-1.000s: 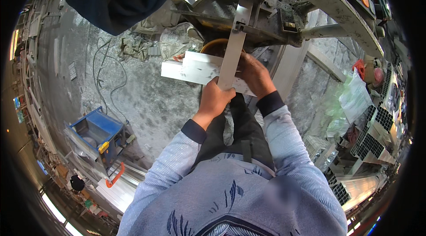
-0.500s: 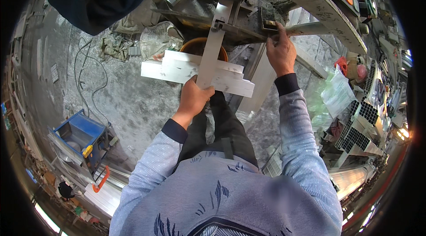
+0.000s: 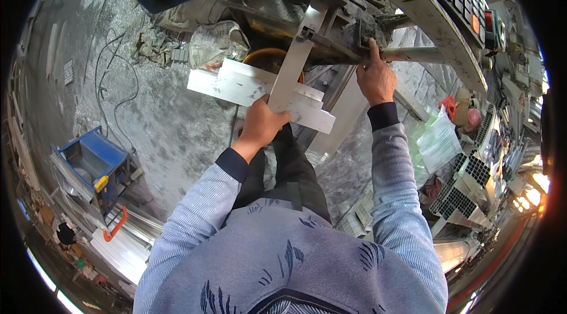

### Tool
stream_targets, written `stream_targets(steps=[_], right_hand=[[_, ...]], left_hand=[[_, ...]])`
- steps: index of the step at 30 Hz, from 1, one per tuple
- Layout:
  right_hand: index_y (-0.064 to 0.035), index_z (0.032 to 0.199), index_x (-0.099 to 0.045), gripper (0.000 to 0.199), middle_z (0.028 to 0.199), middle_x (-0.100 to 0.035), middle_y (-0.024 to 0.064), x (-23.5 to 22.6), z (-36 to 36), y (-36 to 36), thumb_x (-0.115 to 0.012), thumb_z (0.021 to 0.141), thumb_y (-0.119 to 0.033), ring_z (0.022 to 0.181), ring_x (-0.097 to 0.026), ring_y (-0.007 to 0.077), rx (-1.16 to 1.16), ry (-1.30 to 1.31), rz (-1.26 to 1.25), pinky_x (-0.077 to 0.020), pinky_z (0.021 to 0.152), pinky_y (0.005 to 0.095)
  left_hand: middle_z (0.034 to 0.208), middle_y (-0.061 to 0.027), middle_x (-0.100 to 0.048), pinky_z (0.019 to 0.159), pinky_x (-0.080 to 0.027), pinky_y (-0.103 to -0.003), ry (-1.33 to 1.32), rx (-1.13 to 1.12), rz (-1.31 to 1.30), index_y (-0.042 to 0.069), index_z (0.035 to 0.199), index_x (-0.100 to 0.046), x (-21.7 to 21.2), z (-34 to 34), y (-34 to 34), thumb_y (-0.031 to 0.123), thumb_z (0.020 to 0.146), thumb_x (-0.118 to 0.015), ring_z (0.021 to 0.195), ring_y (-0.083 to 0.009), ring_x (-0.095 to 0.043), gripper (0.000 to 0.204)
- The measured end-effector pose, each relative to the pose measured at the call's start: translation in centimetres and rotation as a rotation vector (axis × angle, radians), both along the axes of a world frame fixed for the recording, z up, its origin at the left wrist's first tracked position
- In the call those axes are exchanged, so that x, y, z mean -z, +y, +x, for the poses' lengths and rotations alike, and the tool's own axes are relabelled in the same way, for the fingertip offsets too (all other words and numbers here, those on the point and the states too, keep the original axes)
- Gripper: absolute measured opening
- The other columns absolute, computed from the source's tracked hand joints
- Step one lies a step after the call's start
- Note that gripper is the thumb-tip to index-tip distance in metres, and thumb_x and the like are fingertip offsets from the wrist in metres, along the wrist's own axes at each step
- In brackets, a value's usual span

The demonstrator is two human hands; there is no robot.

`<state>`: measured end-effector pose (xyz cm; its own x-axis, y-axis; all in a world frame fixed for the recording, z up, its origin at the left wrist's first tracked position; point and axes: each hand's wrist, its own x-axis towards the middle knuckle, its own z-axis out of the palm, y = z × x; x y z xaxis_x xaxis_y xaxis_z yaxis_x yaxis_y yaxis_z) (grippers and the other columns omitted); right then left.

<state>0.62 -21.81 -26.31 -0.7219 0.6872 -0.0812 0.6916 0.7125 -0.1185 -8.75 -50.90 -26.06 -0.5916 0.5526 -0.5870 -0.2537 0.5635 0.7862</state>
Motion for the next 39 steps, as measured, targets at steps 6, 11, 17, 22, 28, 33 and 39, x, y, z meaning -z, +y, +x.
stream_targets(steps=[6,11,17,22,28,33,39], right_hand=[[-0.0123,0.152,-0.041,0.076,0.094,-0.074,0.0137,0.0,0.2,-3.5,-0.072,0.083,-0.019,0.08,-0.072,0.0328,0.002,0.289,-0.186,-0.0568,0.07,0.044],[-0.001,0.154,-0.035,0.083,0.105,-0.073,0.0146,1.5,-1.9,-8.2,-0.076,0.085,-0.019,0.088,-0.07,0.0203,0.127,0.582,-0.88,-0.0565,0.079,0.0328],[0.0044,0.14,-0.044,0.069,0.108,-0.068,0.0149,1.7,-6.2,-11.6,-0.078,0.086,-0.021,0.092,-0.068,0.0208,0.335,0.673,-1.356,-0.0553,0.08,0.0313],[-0.0023,0.119,-0.051,0.039,0.099,-0.064,0.0106,1.8,-8.6,-12.7,-0.073,0.09,-0.016,0.083,-0.067,0.0233,0.583,0.746,-1.851,-0.0579,0.073,0.0384],[-0.0084,0.114,-0.051,0.031,0.093,-0.063,0.0091,3.2,-8.7,-12.8,-0.071,0.091,-0.013,0.077,-0.065,0.0222,0.594,0.825,-1.927,-0.0575,0.069,0.0397],[-0.0088,0.112,-0.052,0.029,0.087,-0.061,0.0072,4.0,-8.7,-12.8,-0.07,0.091,-0.014,0.072,-0.063,0.0203,0.575,0.817,-1.94,-0.0556,0.065,0.0392],[-0.0075,0.108,-0.054,0.024,0.084,-0.06,0.007,3.8,-8.8,-13.1,-0.069,0.091,-0.014,0.068,-0.062,0.0196,0.559,0.874,-1.894,-0.0549,0.063,0.0389]], left_hand=[[0.089,-0.0265,-0.072,0.079,-0.054,-0.045,0.082,0.025,-0.016,-0.007,0.101,-0.068,1.0,0.1,-0.3,0.024,0.075,-0.073,0.088,-0.0439,-0.07,0.041],[0.093,-0.0265,-0.072,0.083,-0.054,-0.047,0.075,-0.002,-0.009,-0.004,0.102,-0.068,2.1,0.2,-0.4,0.025,0.074,-0.074,0.094,-0.0455,-0.069,0.042],[0.098,-0.0269,-0.072,0.086,-0.054,-0.046,0.022,-0.015,0.003,-0.004,0.103,-0.067,2.5,0.3,-0.5,0.027,0.074,-0.075,0.097,-0.0454,-0.068,0.044],[0.102,-0.0268,-0.071,0.088,-0.053,-0.046,-0.004,0.029,0.053,-0.004,0.106,-0.067,2.7,-0.2,-0.7,0.03,0.074,-0.077,0.101,-0.0437,-0.068,0.048],[0.093,-0.0175,-0.071,0.072,-0.054,-0.037,0.019,0.133,0.147,-0.007,0.109,-0.063,3.6,-1.9,-0.3,0.022,0.076,-0.079,0.078,-0.0273,-0.068,0.046],[0.084,-0.011,-0.068,0.059,-0.054,-0.033,-0.295,0.034,0.278,-0.007,0.107,-0.06,3.7,-2.1,0.6,0.011,0.078,-0.076,0.066,-0.0183,-0.067,0.038],[0.083,-0.01,-0.067,0.059,-0.054,-0.033,-0.237,0.043,0.237,-0.007,0.105,-0.06,3.4,-2.1,0.6,0.01,0.078,-0.075,0.066,-0.0181,-0.066,0.035]])
